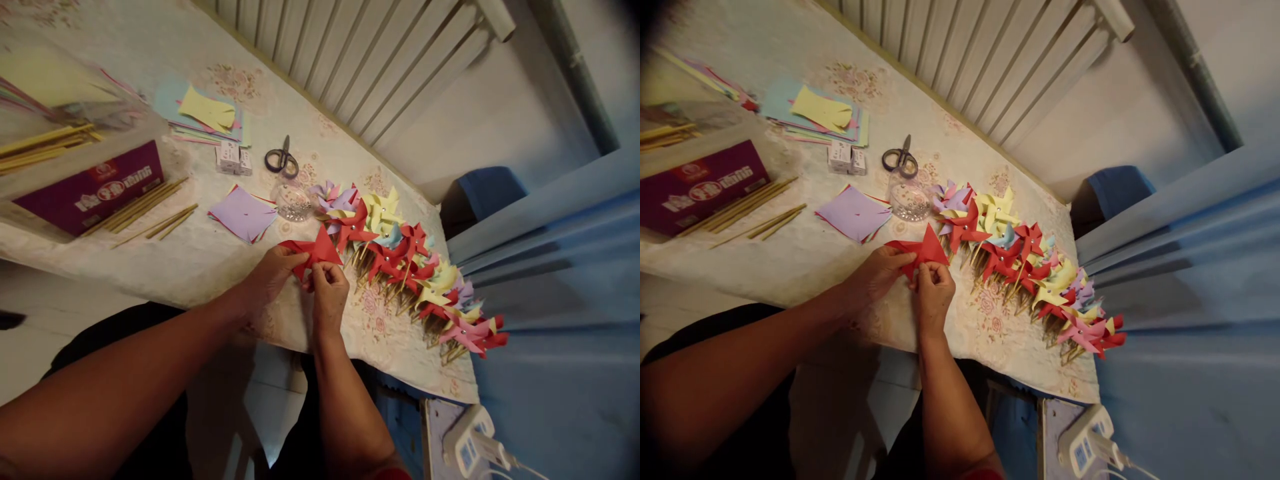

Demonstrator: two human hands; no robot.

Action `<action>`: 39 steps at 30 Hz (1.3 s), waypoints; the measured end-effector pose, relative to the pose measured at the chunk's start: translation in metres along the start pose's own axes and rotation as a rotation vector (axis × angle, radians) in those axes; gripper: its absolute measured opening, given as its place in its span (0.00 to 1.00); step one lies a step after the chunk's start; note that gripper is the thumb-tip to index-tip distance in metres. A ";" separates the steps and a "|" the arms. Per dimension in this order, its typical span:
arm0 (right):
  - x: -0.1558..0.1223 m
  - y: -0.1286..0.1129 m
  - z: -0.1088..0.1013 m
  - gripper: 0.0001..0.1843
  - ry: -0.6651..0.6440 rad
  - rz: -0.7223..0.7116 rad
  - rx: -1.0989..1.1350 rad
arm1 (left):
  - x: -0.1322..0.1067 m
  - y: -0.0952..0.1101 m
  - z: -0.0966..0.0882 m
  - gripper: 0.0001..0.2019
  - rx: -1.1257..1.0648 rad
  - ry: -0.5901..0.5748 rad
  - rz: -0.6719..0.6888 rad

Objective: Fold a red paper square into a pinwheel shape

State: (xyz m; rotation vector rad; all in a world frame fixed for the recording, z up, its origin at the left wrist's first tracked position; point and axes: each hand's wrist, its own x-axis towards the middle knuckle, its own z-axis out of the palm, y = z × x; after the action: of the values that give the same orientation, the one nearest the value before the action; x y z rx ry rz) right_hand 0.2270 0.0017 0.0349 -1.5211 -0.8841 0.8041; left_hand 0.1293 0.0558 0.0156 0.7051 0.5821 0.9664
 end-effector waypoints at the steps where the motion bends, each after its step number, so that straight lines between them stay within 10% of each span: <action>1: 0.000 0.000 0.000 0.09 0.008 0.008 -0.004 | 0.000 -0.001 0.000 0.07 0.014 0.010 0.009; 34: 0.002 -0.001 0.003 0.11 0.022 0.053 -0.032 | 0.000 -0.003 0.006 0.06 0.178 0.077 0.058; 39: 0.002 -0.004 -0.004 0.13 0.177 -0.047 -0.110 | 0.003 -0.003 -0.003 0.07 0.127 0.098 0.056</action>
State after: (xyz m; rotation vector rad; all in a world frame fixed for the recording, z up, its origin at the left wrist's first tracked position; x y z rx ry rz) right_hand 0.2310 0.0021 0.0391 -1.6342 -0.8399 0.5848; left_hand 0.1298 0.0583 0.0112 0.7939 0.7183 1.0268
